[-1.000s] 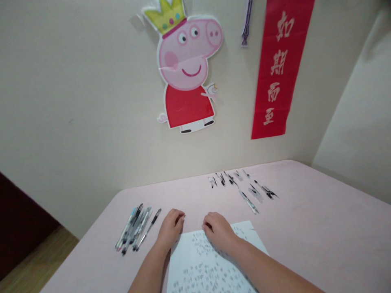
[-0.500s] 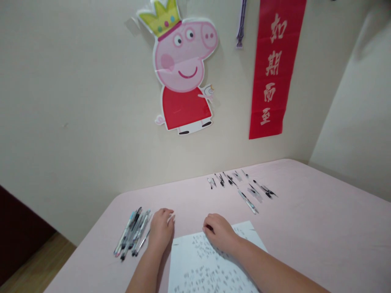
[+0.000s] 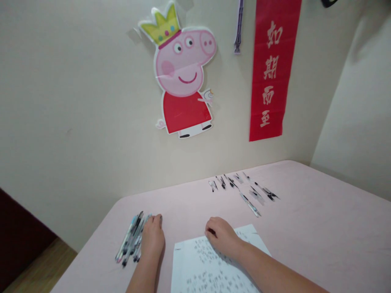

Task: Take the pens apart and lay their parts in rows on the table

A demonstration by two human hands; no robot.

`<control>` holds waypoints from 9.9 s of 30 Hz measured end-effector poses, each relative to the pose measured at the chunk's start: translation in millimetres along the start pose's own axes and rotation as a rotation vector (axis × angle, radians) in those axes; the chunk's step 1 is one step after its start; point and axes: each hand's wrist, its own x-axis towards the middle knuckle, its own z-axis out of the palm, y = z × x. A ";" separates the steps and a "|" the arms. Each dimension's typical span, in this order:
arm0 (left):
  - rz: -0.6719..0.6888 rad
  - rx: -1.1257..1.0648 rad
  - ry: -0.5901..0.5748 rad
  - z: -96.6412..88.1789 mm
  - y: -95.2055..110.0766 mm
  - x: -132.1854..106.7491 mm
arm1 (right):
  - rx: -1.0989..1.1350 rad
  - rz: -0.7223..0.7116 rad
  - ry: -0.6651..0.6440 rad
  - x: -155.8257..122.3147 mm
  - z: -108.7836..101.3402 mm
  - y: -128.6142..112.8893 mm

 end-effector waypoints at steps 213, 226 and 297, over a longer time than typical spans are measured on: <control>0.317 -0.557 -0.329 -39.8 86.2 -23.2 | -0.036 0.175 -0.241 8.9 -58.2 -15.2; 0.397 -0.514 -0.406 -35.9 93.4 -24.4 | 0.340 0.096 0.005 8.8 4.8 4.9; 0.367 -0.363 -0.383 -40.2 92.8 -23.8 | 0.070 0.125 0.312 13.7 -0.7 29.0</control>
